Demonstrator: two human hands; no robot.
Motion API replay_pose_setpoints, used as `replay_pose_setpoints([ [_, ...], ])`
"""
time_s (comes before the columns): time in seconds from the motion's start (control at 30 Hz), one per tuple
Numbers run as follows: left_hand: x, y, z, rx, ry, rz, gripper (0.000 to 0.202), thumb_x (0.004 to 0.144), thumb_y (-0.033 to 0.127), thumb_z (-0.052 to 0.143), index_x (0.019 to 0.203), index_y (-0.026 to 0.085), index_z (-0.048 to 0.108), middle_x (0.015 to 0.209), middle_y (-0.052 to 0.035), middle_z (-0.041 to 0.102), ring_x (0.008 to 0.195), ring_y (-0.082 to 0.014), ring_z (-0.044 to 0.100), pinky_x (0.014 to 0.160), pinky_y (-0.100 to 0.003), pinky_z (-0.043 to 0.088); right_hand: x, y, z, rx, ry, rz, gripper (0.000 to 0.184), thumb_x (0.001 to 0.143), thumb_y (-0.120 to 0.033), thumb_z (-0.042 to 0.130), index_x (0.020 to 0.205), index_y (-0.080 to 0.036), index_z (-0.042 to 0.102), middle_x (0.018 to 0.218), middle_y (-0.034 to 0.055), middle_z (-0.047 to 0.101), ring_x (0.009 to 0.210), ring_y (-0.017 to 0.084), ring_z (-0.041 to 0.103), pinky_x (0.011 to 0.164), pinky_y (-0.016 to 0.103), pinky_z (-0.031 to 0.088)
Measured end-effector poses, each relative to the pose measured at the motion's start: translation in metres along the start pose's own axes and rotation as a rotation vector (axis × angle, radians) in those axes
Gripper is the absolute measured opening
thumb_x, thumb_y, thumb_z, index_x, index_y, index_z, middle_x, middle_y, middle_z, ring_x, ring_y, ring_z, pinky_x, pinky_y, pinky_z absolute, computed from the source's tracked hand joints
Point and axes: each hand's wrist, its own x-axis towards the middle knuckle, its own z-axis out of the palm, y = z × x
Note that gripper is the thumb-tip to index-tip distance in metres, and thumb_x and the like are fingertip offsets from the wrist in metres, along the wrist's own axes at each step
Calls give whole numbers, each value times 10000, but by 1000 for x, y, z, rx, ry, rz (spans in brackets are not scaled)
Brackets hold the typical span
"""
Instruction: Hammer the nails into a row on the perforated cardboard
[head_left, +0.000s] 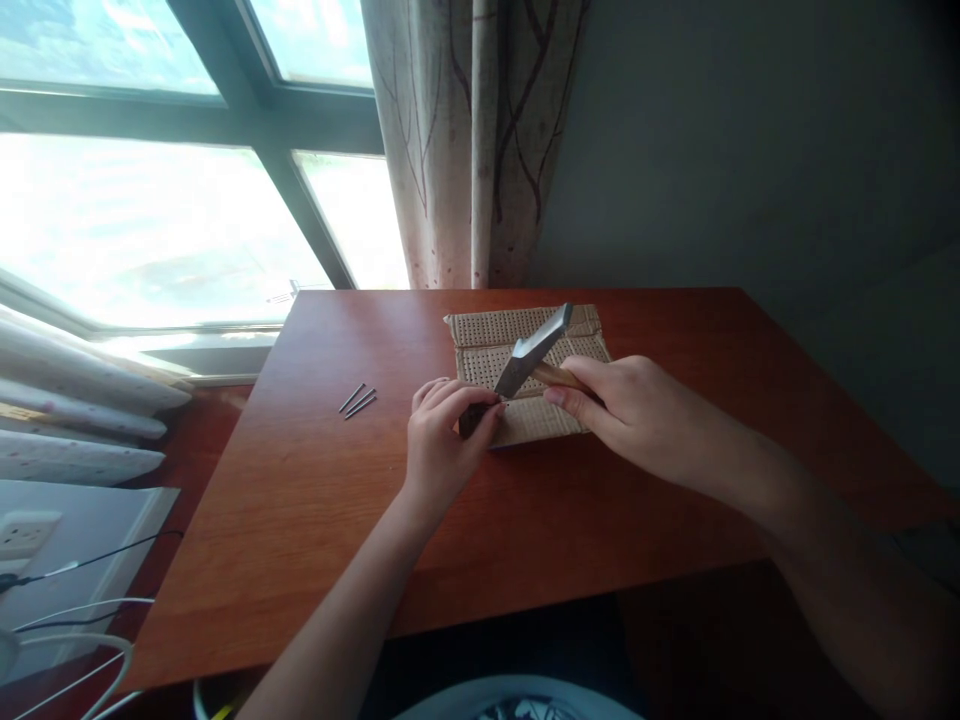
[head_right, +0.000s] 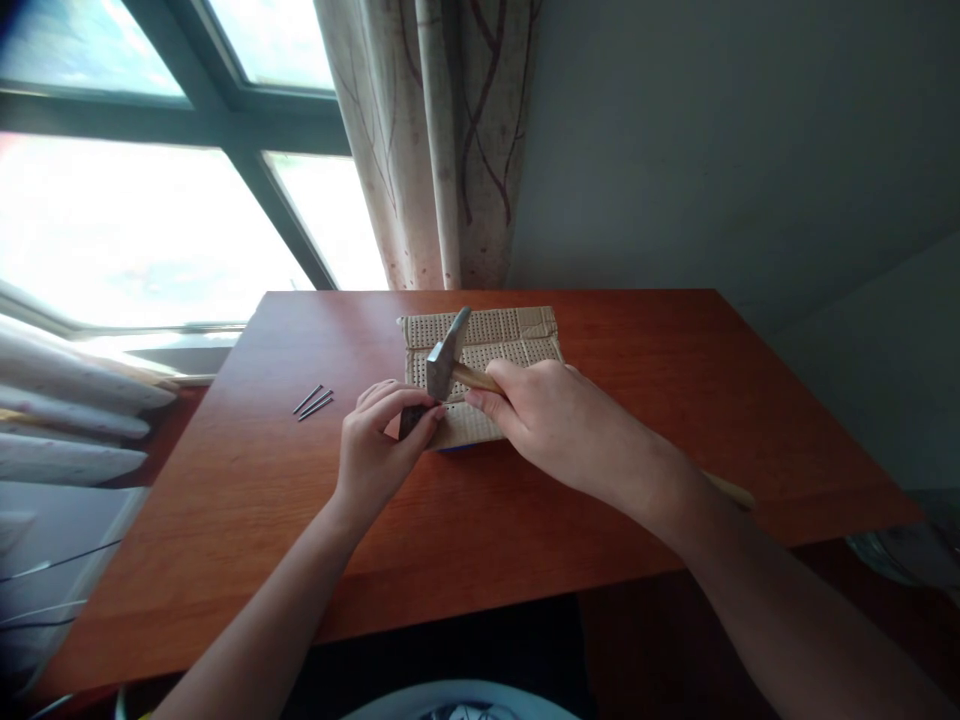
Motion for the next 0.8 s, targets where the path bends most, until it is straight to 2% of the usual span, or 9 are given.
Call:
replay_pose_setpoints([
  [0.27, 1, 0, 0, -27, 3, -20, 113, 873, 251, 678, 764, 222, 667, 796, -8, 734, 782, -184, 648, 879, -377, 480, 1, -3, -3, -19, -9, -12, 338, 1027, -446, 447, 781, -220, 497, 669, -8, 584, 600, 140, 519, 575, 289, 296],
  [0.6, 1, 3, 0, -50, 6, -47, 105, 865, 247, 687, 763, 227, 672, 788, -5, 732, 783, -187, 653, 875, -380, 486, 2, -7, -5, -34, 80, -58, 338, 1024, -442, 453, 761, -231, 433, 625, -20, 552, 545, 128, 482, 541, 286, 271],
  [0.8, 2, 3, 0, -65, 5, -51, 130, 852, 231, 695, 727, 223, 661, 777, 3, 729, 770, -178, 655, 882, -376, 482, 6, -6, 1, -79, 19, -34, 321, 1021, -414, 446, 758, -229, 444, 612, -24, 539, 514, 122, 456, 530, 282, 266],
])
